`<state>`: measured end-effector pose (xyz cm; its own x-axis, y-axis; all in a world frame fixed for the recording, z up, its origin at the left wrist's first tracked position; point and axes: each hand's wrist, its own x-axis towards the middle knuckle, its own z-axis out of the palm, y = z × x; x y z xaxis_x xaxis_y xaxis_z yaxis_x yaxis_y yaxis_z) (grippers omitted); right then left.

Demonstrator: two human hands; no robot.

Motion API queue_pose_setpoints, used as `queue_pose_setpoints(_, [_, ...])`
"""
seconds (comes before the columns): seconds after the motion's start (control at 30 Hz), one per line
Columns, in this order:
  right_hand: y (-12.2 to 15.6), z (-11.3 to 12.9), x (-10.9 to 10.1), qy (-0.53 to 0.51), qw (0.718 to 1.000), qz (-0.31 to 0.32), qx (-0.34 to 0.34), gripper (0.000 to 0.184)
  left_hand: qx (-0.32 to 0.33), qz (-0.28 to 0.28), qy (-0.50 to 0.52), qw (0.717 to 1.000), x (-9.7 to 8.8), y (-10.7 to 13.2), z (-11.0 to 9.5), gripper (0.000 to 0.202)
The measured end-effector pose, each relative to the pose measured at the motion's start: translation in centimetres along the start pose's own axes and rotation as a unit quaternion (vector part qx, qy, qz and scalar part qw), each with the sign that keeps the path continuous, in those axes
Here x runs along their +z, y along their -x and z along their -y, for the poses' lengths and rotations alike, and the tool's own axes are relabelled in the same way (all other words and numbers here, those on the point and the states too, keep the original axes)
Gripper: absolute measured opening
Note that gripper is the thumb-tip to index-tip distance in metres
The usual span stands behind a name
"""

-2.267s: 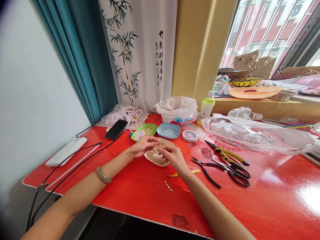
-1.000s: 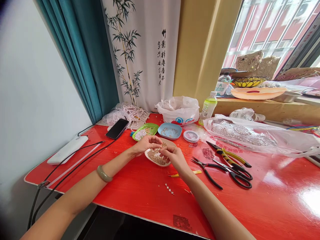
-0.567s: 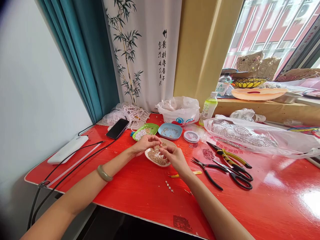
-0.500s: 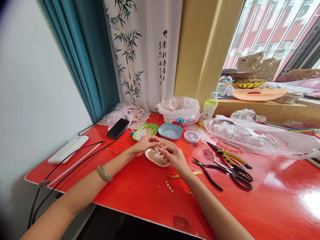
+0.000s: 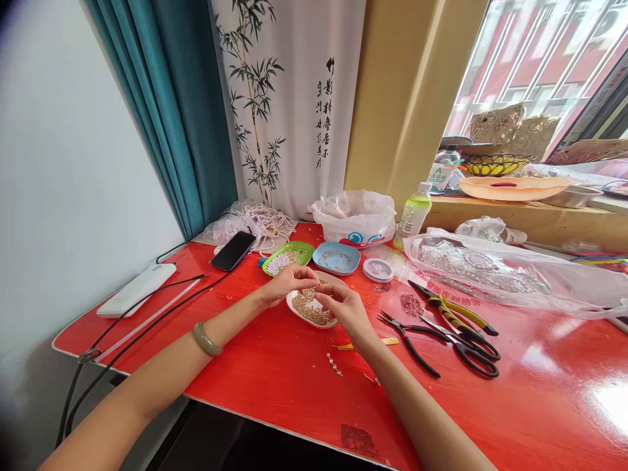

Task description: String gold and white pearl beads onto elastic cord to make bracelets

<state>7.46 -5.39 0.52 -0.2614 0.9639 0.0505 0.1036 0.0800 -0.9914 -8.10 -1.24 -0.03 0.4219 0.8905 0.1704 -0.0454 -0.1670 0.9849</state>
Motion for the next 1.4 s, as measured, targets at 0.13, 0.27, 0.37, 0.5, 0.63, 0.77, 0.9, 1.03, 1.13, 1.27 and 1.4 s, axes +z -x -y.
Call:
queue_pose_setpoints(0.13, [-0.2,-0.3,-0.1,0.003,1.0,-0.003,-0.013,0.017,0.005,-0.023,-0.008,1.0,0.0,0.0,0.2,0.022])
queue_pose_setpoints(0.27, [-0.5,-0.8,-0.2,-0.005,1.0,-0.001,-0.015,0.016,0.006,-0.035,-0.076,0.996,-0.2,-0.2,0.4,0.022])
queue_pose_setpoints(0.37, [-0.6,-1.0,-0.3,-0.015,1.0,-0.002,-0.015,0.018,0.012,-0.05,-0.191,0.98,-1.0,-0.6,0.5,0.021])
queue_pose_setpoints(0.5, [-0.6,-1.0,-0.3,-0.02,1.0,-0.008,-0.007,0.02,0.009,-0.11,-0.266,0.958,-4.0,-1.3,0.6,0.02])
queue_pose_setpoints(0.63, [-0.6,-1.0,-0.3,-0.019,1.0,-0.008,-0.002,0.02,-0.014,-0.189,-0.348,0.918,-8.1,-1.4,1.1,0.016])
queue_pose_setpoints(0.77, [-0.6,-1.0,-0.3,-0.008,1.0,-0.009,0.001,0.02,-0.053,-0.22,-0.427,0.875,-10.1,-0.9,1.9,0.01])
queue_pose_setpoints(0.9, [-0.6,-0.9,-0.2,-0.004,1.0,-0.006,0.004,0.02,-0.065,-0.221,-0.466,0.854,-9.4,-0.5,2.7,0.007])
queue_pose_setpoints(1.03, [-0.5,-0.6,-0.2,0.005,1.0,-0.007,0.006,0.021,-0.069,-0.228,-0.471,0.849,-8.6,-0.5,3.2,0.007])
queue_pose_setpoints(1.13, [-0.4,-0.5,-0.2,0.008,1.0,-0.007,0.008,0.021,-0.07,-0.243,-0.451,0.856,-8.6,-0.5,3.3,0.005])
queue_pose_setpoints(1.27, [-0.4,-0.5,-0.2,0.008,1.0,-0.006,0.009,0.021,-0.052,-0.252,-0.384,0.887,-8.4,-0.6,2.8,0.006])
queue_pose_setpoints(1.4, [-0.2,-0.4,-0.2,0.007,1.0,-0.003,0.008,0.023,-0.021,-0.206,-0.264,0.942,-6.4,-1.0,1.8,0.02])
